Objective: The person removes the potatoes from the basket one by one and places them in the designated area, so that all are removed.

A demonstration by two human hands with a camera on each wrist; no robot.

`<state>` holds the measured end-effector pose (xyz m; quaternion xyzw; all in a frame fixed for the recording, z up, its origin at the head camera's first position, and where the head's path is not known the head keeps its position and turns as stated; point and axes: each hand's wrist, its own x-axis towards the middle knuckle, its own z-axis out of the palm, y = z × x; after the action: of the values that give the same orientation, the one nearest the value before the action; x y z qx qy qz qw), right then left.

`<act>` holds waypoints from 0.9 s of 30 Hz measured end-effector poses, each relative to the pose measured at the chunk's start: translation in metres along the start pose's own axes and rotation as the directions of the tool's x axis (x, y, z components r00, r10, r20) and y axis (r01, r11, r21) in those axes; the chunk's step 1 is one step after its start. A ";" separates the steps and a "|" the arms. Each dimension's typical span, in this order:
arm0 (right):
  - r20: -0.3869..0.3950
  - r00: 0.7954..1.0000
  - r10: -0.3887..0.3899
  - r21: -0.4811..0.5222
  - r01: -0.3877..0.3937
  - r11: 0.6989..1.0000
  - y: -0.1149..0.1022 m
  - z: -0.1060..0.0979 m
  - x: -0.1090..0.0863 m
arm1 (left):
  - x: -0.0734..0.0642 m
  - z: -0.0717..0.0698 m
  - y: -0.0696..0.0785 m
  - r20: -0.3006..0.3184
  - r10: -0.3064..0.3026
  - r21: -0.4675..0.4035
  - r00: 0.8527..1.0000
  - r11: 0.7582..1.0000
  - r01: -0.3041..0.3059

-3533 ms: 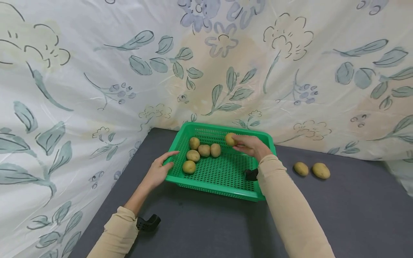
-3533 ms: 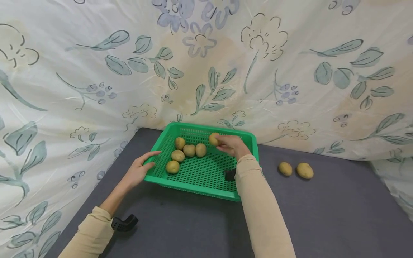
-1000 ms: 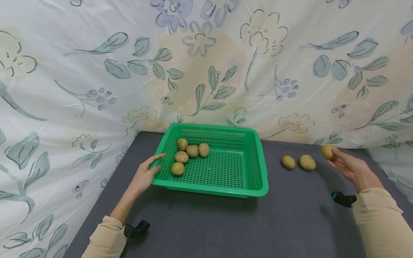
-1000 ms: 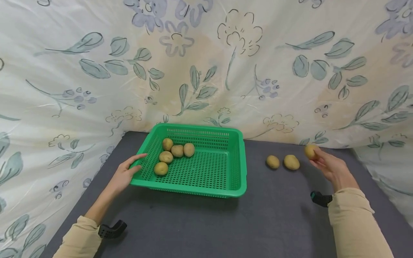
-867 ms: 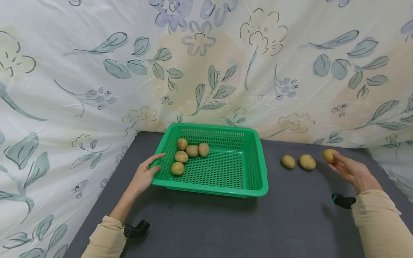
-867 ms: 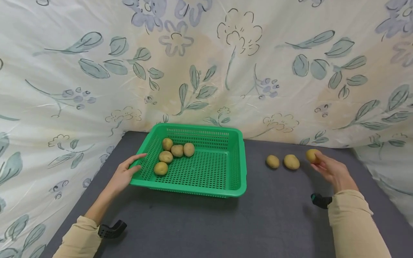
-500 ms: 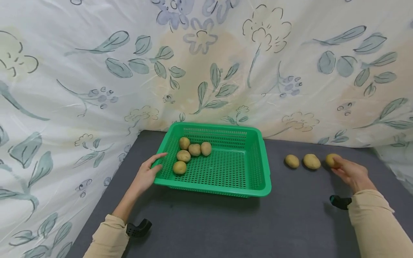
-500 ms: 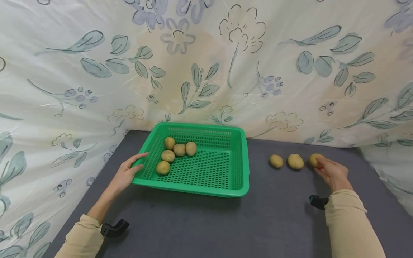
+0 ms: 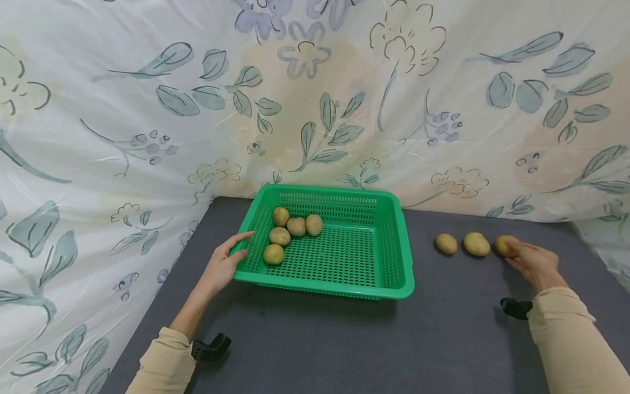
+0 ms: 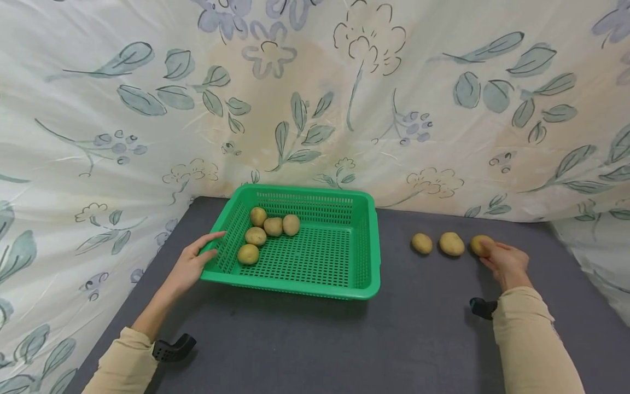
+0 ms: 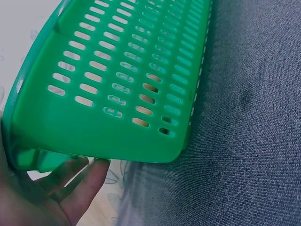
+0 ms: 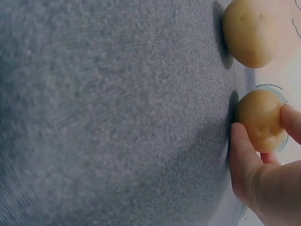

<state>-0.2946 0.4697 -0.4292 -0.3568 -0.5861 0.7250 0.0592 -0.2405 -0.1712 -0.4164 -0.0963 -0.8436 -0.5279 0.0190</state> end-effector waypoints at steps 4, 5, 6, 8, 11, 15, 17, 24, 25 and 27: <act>-0.024 1.000 0.001 -0.029 -0.001 1.000 -0.001 0.004 -0.001 | 0.000 0.000 0.000 -0.001 0.000 0.003 1.000 1.000 0.000; -0.033 0.999 0.002 -0.034 -0.004 0.999 -0.001 0.005 -0.001 | 0.000 0.000 0.000 -0.001 0.000 0.004 1.000 1.000 0.000; -0.040 0.999 0.002 -0.049 -0.004 0.999 -0.002 0.006 -0.001 | 0.000 0.001 0.000 -0.002 0.000 0.004 1.000 1.000 0.000; -0.064 0.998 0.007 -0.078 -0.012 0.997 -0.002 0.008 -0.002 | 0.000 0.001 0.000 -0.002 0.003 0.003 1.000 1.000 -0.003; -0.107 0.994 0.023 -0.106 -0.034 0.994 -0.004 0.008 -0.002 | 0.000 0.001 -0.001 0.002 0.007 -0.003 1.000 1.000 -0.007; -0.119 0.992 0.048 -0.101 -0.060 0.993 -0.007 0.005 -0.003 | 0.000 0.001 0.000 0.002 0.004 -0.005 1.000 1.000 -0.004; -0.119 0.991 0.056 -0.093 -0.067 0.993 -0.007 0.004 -0.003 | 0.000 0.001 0.000 -0.001 -0.002 -0.004 1.000 1.000 0.002; -0.143 0.987 0.068 -0.077 -0.080 0.994 -0.007 0.002 -0.007 | 0.000 0.001 0.000 -0.003 -0.004 0.007 1.000 1.000 0.004; -0.142 0.987 0.070 -0.075 -0.082 0.994 -0.007 0.001 -0.007 | 0.000 0.001 0.000 -0.004 -0.004 0.008 1.000 1.000 0.004; -0.139 0.988 0.067 -0.077 -0.078 0.994 -0.007 0.000 -0.004 | 0.000 0.001 0.001 -0.004 -0.004 0.009 1.000 1.000 0.004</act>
<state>-0.2937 0.4695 -0.4211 -0.4286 -0.5966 0.6760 0.0579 -0.2406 -0.1703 -0.4161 -0.0935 -0.8462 -0.5243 0.0200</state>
